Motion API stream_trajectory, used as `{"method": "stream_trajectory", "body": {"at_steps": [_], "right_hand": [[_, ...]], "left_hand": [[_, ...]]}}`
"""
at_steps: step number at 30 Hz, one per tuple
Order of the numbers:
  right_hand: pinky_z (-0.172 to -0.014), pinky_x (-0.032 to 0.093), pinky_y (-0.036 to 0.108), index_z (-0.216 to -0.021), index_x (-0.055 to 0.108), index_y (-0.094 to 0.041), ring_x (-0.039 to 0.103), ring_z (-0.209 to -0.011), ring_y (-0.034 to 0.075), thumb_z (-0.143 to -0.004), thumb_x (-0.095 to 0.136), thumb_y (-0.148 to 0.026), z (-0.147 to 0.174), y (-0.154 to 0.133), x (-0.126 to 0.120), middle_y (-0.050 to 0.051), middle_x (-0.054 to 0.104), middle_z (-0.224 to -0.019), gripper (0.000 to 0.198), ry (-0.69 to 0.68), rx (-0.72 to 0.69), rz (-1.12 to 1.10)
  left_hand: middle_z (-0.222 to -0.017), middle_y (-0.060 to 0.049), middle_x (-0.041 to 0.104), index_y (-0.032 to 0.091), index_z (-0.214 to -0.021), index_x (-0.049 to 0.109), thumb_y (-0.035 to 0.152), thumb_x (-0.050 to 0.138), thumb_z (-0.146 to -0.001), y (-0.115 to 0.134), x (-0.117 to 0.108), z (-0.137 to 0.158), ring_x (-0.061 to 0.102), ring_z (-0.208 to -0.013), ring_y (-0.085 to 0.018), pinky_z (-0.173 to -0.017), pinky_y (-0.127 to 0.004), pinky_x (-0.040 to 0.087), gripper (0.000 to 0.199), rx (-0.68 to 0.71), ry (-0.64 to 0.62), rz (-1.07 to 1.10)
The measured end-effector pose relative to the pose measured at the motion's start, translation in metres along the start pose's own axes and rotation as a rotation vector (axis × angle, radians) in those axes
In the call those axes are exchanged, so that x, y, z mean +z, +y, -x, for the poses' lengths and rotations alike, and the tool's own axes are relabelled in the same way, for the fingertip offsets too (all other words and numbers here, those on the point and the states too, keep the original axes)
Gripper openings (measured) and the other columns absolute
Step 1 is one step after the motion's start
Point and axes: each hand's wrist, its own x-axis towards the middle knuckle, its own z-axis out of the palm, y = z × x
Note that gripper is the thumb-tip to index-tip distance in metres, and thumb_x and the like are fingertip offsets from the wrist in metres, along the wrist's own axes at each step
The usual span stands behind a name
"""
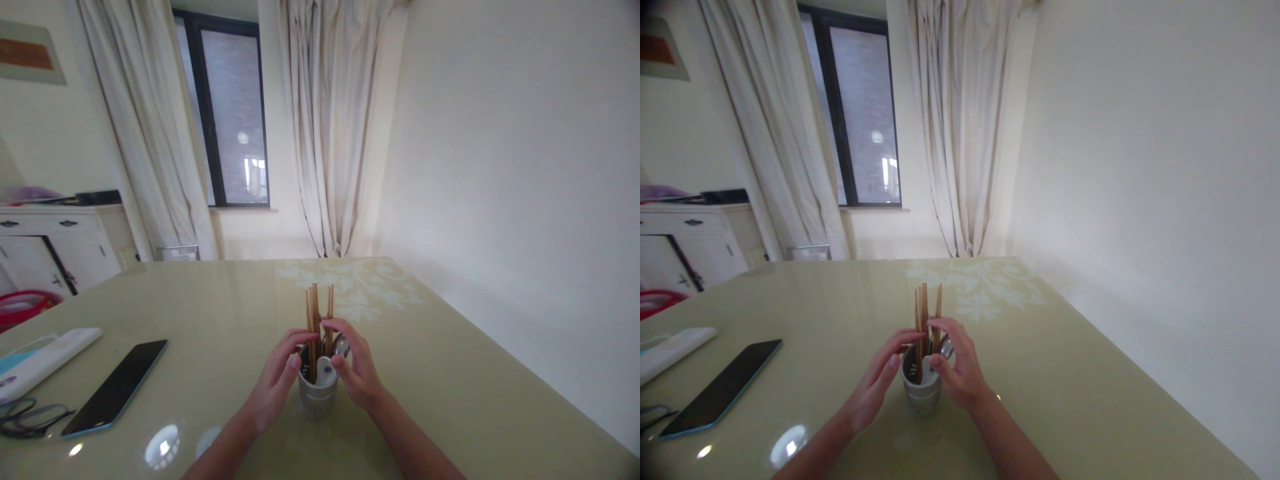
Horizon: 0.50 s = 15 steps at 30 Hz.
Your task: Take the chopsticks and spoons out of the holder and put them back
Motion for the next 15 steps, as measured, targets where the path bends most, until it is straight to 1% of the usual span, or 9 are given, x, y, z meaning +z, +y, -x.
{"method": "stream_trajectory", "body": {"at_steps": [4,10,12,15], "right_hand": [[-0.103,0.052,0.042,-0.139,0.063,-0.028,0.068,-0.118,0.031,-0.101,0.049,-0.072,0.002,0.002,0.001,0.012,0.071,-0.129,0.060,0.015,0.002,0.003],[-0.100,0.054,0.042,-0.142,0.061,-0.024,0.068,-0.115,0.031,-0.101,0.046,-0.075,0.002,0.003,0.003,0.013,0.070,-0.129,0.067,0.074,0.040,-0.039],[-0.100,0.054,0.042,-0.143,0.061,-0.025,0.068,-0.116,0.031,-0.101,0.046,-0.075,0.001,0.002,0.003,0.013,0.070,-0.131,0.067,0.085,0.046,-0.045],[-0.103,0.054,0.043,-0.143,0.063,-0.026,0.068,-0.119,0.032,-0.103,0.047,-0.071,0.000,0.000,0.002,0.013,0.071,-0.133,0.063,0.068,0.052,-0.038]], "left_hand": [[-0.143,-0.010,0.065,0.027,-0.138,0.069,0.053,0.045,-0.108,-0.003,0.000,0.000,0.060,-0.131,-0.029,-0.112,-0.041,0.048,0.046,-0.003,0.007,-0.028],[-0.142,-0.010,0.066,0.028,-0.135,0.071,0.055,0.046,-0.107,-0.005,-0.001,0.002,0.058,-0.134,-0.030,-0.117,-0.045,0.046,0.047,-0.011,0.018,-0.063],[-0.146,-0.010,0.065,0.028,-0.135,0.071,0.057,0.047,-0.106,-0.007,-0.001,0.004,0.055,-0.140,-0.032,-0.121,-0.047,0.043,0.048,-0.038,0.002,-0.073],[-0.154,-0.009,0.060,0.030,-0.136,0.072,0.059,0.048,-0.105,-0.012,0.000,0.009,0.047,-0.150,-0.034,-0.128,-0.052,0.034,0.049,-0.091,-0.006,-0.101]]}}
